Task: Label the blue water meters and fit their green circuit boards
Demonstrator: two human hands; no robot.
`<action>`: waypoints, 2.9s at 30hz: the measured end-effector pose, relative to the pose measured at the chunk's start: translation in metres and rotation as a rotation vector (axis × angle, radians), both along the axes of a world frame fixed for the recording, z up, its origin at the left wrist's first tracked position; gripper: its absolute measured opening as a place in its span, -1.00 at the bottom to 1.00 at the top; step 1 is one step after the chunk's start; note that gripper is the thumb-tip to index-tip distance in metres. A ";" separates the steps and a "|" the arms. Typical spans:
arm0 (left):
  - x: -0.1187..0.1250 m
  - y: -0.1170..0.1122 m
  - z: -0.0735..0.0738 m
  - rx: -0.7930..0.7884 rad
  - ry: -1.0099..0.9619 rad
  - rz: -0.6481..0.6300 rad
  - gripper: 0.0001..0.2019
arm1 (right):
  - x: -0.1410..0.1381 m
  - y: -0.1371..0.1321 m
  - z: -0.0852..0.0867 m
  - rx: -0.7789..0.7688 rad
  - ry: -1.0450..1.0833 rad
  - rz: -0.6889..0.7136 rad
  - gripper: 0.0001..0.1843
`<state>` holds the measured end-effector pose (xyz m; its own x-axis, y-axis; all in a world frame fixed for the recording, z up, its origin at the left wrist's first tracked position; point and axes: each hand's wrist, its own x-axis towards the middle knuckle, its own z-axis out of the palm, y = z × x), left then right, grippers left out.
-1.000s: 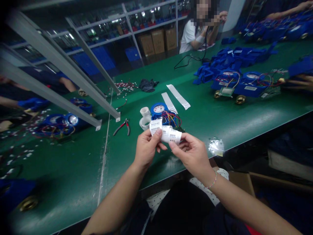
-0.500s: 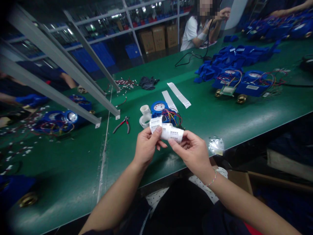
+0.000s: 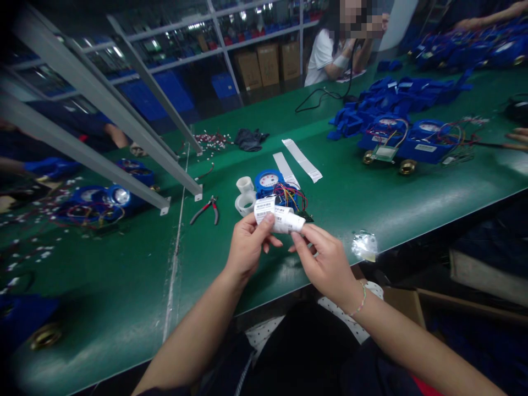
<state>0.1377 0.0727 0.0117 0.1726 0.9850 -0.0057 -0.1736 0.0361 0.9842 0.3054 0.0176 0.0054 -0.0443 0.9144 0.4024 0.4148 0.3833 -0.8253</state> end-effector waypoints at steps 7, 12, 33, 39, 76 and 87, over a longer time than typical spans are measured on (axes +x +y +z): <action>-0.004 0.000 -0.001 -0.020 -0.072 -0.050 -0.57 | 0.006 0.002 -0.003 0.154 -0.112 0.012 -0.75; -0.007 0.002 0.000 0.042 -0.107 -0.083 -0.61 | 0.010 0.004 -0.010 0.295 -0.163 -0.070 -0.74; -0.001 0.000 -0.006 0.025 0.106 -0.258 -0.62 | 0.013 -0.005 -0.001 -0.186 0.202 -0.114 -0.77; -0.001 0.000 -0.005 0.021 0.066 -0.230 -0.66 | 0.014 -0.004 -0.003 -0.169 0.249 -0.131 -0.82; -0.006 -0.007 -0.021 1.005 0.666 -0.068 -0.82 | 0.022 0.005 0.012 -0.009 0.196 -0.096 -0.89; -0.075 0.042 0.002 0.587 1.368 0.683 -0.70 | 0.062 0.006 0.002 -0.180 0.367 -0.339 -0.64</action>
